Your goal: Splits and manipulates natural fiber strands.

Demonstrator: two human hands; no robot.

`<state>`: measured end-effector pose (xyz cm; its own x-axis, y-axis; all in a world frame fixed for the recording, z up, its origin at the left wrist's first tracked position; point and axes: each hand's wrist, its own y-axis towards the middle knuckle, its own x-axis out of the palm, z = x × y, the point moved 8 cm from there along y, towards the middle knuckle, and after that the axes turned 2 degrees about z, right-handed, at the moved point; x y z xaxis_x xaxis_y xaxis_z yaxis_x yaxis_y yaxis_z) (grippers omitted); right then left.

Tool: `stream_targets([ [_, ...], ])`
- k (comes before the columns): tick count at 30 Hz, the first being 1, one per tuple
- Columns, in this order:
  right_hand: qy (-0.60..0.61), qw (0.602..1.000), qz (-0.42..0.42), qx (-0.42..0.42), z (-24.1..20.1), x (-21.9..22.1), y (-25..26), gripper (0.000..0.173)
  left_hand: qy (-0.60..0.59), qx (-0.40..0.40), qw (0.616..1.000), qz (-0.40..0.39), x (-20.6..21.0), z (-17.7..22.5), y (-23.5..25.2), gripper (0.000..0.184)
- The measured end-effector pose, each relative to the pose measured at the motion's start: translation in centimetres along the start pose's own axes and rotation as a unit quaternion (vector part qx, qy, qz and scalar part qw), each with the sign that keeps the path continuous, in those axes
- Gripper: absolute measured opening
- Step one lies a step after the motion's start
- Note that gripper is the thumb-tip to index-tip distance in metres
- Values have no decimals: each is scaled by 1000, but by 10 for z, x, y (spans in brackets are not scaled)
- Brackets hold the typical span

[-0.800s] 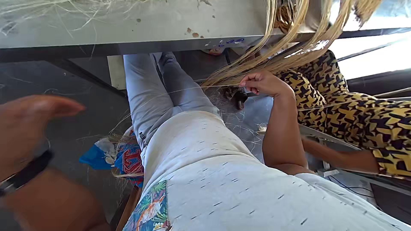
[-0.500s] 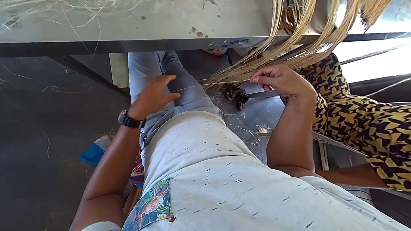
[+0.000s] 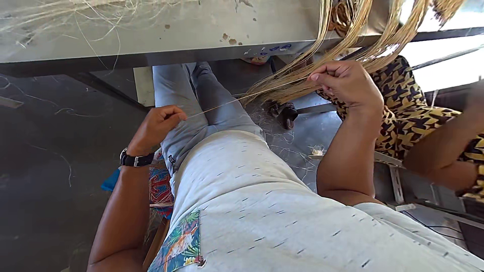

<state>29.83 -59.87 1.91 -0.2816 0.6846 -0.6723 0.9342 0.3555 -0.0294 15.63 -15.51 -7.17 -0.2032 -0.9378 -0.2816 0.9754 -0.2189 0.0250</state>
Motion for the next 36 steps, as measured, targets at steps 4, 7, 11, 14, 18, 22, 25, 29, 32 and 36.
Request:
stream_targets([
  [4, -14, 999, 34, 19, 1, -19, -4, 12, -8, -27, 999, 15, -21, -6, -30, 19],
  [7, -26, 997, 59, 39, 1, -33, -13, 13, -11, -48, 998, 46, -40, -9, -45, 15],
  [11, -9, 996, 80, 28, -1, -44, -22, 11, 67, -97, 992, 37, -68, -16, -63, 14],
  [14, 10, 998, 68, 12, -15, -38, -26, 9, 196, -118, 974, -7, -71, -11, -65, 23],
  [18, 11, 999, 28, -41, -46, -21, -20, 9, 273, -17, 962, 10, -44, 35, -16, 46],
  [22, -2, 994, -16, -107, -85, -7, -15, 13, 243, 111, 962, 65, 11, 103, 43, 55],
  [25, -5, 988, -35, -149, -109, -2, -18, 14, 182, 180, 966, 34, 67, 127, 75, 57],
  [29, 28, 980, -43, -191, -120, -4, -22, 14, 118, 172, 978, -20, 110, 123, 89, 42],
  [32, 61, 979, -41, -192, -113, -1, -23, 12, 87, 166, 981, -57, 115, 111, 75, 25],
  [36, 106, 974, -61, -189, -105, 11, -17, 10, 95, 163, 981, -44, 101, 106, 66, 21],
])
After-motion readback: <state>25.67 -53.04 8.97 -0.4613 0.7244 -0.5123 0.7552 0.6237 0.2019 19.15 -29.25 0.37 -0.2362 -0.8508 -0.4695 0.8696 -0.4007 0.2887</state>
